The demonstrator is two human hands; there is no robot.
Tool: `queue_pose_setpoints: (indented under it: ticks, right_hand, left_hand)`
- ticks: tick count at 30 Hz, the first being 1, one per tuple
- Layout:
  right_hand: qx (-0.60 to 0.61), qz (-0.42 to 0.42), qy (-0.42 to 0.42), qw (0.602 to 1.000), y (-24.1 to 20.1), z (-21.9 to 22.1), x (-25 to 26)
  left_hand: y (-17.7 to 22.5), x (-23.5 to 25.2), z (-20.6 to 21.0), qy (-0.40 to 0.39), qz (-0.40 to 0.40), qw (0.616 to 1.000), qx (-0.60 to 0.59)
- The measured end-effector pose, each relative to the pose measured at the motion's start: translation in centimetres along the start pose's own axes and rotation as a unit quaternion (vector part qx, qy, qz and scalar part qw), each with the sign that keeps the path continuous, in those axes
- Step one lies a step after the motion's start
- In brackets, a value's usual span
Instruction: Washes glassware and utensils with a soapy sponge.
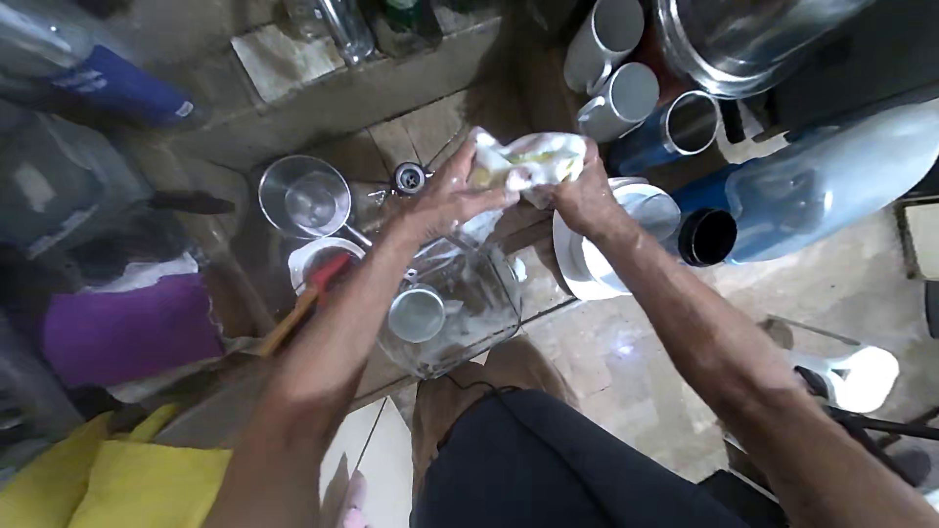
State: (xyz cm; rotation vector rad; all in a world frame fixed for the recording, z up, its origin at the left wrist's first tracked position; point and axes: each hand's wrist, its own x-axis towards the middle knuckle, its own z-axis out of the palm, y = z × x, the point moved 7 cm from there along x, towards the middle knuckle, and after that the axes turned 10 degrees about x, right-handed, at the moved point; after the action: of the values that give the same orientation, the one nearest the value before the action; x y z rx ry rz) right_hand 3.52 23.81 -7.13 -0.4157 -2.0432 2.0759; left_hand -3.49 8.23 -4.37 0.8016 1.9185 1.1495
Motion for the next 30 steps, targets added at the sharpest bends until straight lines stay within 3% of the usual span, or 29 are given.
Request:
queue_pose_setpoints:
  ticks: [1, 4, 7, 10, 12, 15, 18, 20, 22, 24, 27, 30]
  right_hand:
    - [0.042, -0.014, 0.069, 0.997, 0.5, -0.1, -0.1]
    - [0.069, -0.065, 0.189, 0.977, 1.3, 0.9, -1.4]
    - [0.023, -0.006, 0.157, 0.987, 3.5, 4.2, -4.5]
    - [0.023, 0.059, 0.097, 0.993, 5.4, 6.6, -5.5]
    - [0.07, 0.103, 0.067, 0.99, 6.2, 6.8, -4.9]
    - [0.108, 0.163, 0.0, 0.981, 6.4, 6.9, -4.3]
    - [0.087, 0.159, -0.042, 0.982, 6.7, 7.1, -4.3]
    - [0.047, 0.116, -0.075, 0.989, 6.7, 7.3, -4.7]
    - [0.013, 0.067, -0.109, 0.992, 7.5, 7.5, -5.4]
    - [-0.051, 0.047, -0.125, 0.99, 8.6, 7.8, -6.6]
    - [-0.163, 0.017, -0.105, 0.981, 10.1, 8.4, -8.0]
    - [-0.188, -0.026, -0.081, 0.978, 9.8, 8.5, -8.4]
  left_hand:
    - [-3.0, 0.6, 0.5, 0.042, 0.042, 0.991, -0.121]
    - [-6.9, 1.6, 1.2, 0.135, -0.046, 0.956, -0.256]
    - [-7.9, 1.5, 0.6, 0.241, -0.092, 0.936, -0.239]
    - [-8.0, 1.7, -0.1, 0.314, -0.04, 0.906, -0.28]
    - [-7.8, 1.4, -0.8, 0.312, -0.002, 0.909, -0.276]
    - [-7.4, 0.8, -1.6, 0.25, 0.012, 0.93, -0.27]
    - [-6.5, -0.3, -2.0, 0.196, 0.011, 0.966, -0.169]
    - [-5.7, -1.6, -1.9, 0.157, -0.014, 0.987, 0.026]
    - [-4.9, -3.4, -0.9, 0.115, -0.039, 0.969, 0.214]
    - [-4.8, -5.3, 1.0, 0.079, -0.033, 0.943, 0.321]
    - [-6.5, -7.1, 3.0, 0.064, -0.022, 0.921, 0.383]
    - [-8.7, -7.6, 3.6, 0.041, -0.021, 0.923, 0.383]
